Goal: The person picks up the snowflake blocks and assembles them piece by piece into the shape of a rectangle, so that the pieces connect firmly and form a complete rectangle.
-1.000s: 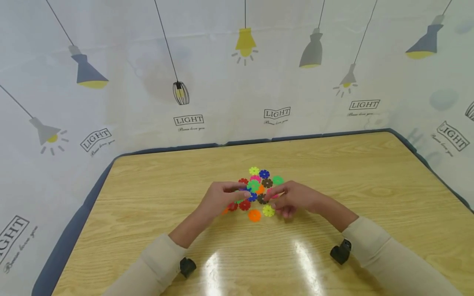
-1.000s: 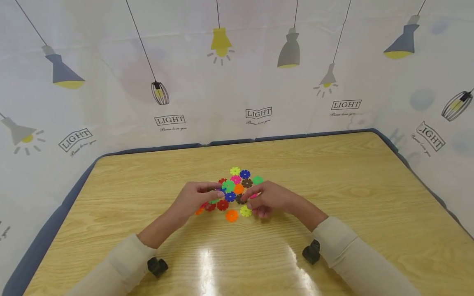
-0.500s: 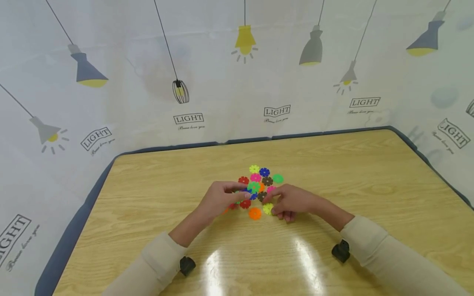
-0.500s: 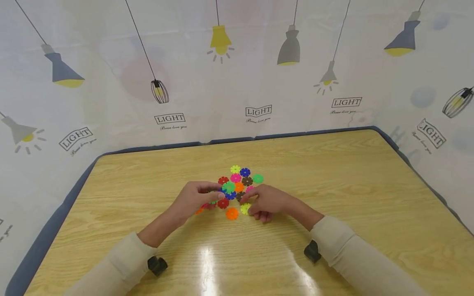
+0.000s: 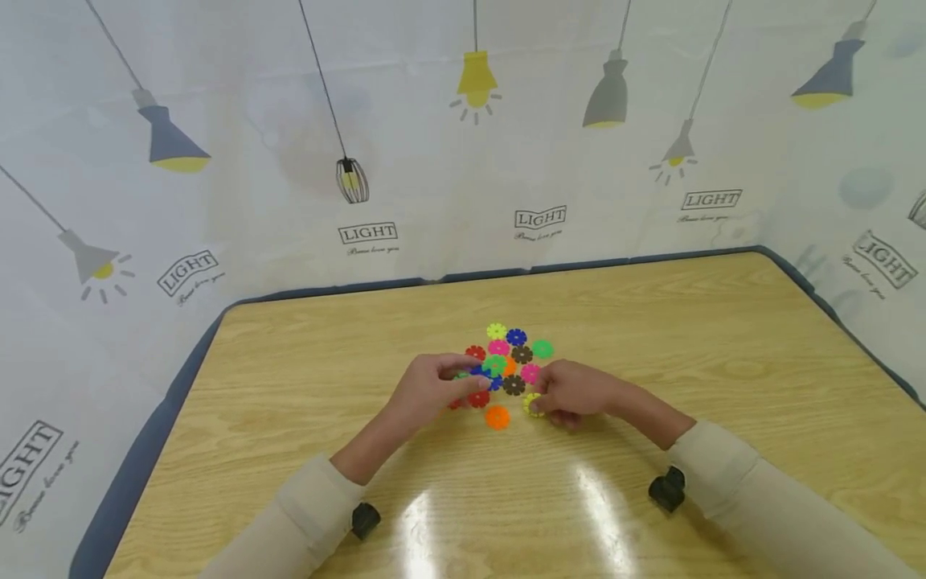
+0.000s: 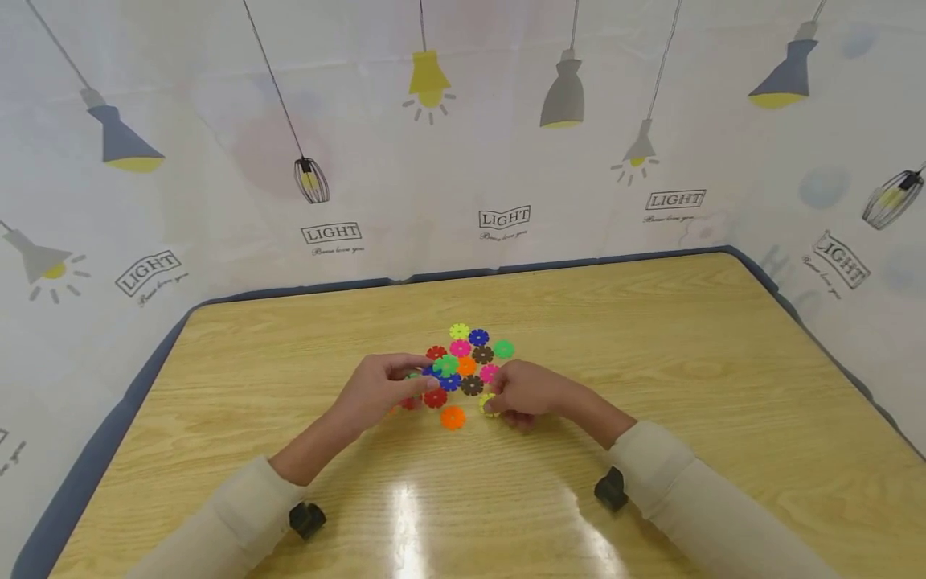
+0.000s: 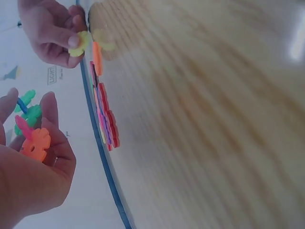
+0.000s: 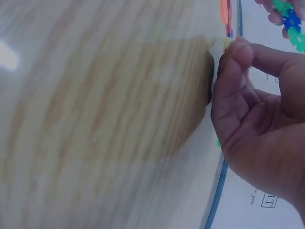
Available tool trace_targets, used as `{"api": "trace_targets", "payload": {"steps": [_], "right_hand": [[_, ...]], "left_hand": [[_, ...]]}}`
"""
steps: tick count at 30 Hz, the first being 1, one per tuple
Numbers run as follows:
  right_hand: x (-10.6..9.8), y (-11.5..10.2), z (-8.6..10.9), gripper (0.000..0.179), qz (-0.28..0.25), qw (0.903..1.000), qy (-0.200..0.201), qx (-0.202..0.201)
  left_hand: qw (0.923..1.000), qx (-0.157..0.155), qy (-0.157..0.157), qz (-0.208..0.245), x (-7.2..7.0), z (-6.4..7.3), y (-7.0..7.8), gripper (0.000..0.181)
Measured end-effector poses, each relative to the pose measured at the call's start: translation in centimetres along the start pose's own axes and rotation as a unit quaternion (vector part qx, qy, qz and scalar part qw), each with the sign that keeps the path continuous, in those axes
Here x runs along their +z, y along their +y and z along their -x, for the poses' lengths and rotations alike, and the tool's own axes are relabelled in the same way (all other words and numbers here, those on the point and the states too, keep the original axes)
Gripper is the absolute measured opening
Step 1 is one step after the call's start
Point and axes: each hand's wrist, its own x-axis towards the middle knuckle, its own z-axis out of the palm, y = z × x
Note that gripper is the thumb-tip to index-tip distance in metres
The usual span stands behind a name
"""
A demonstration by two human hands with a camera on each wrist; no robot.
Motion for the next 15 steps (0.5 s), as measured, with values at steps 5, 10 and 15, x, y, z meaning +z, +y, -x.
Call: {"api": "trace_targets", "payload": {"steps": [5, 10, 15], "right_hand": [[-0.8, 0.0, 0.5, 0.022, -0.066, 0.9977, 0.007, -0.014], [-1.4, -0.5, 0.5, 0.026, -0.155, 0.9876, 0.001, -0.025], [-1.6, -0.9, 0.4, 0.03, -0.191, 0.9811, 0.006, -0.032]], "left_hand": [[0.999, 0.013, 0.013, -0.04, 0.2, -0.1, 0.0, 0.043], [0.9956, 0.03, 0.028, -0.084, 0.3, 0.0, 0.0, 0.037], [0.9896, 0.053, 0.033, -0.13, 0.4, 0.1, -0.2, 0.038]]}}
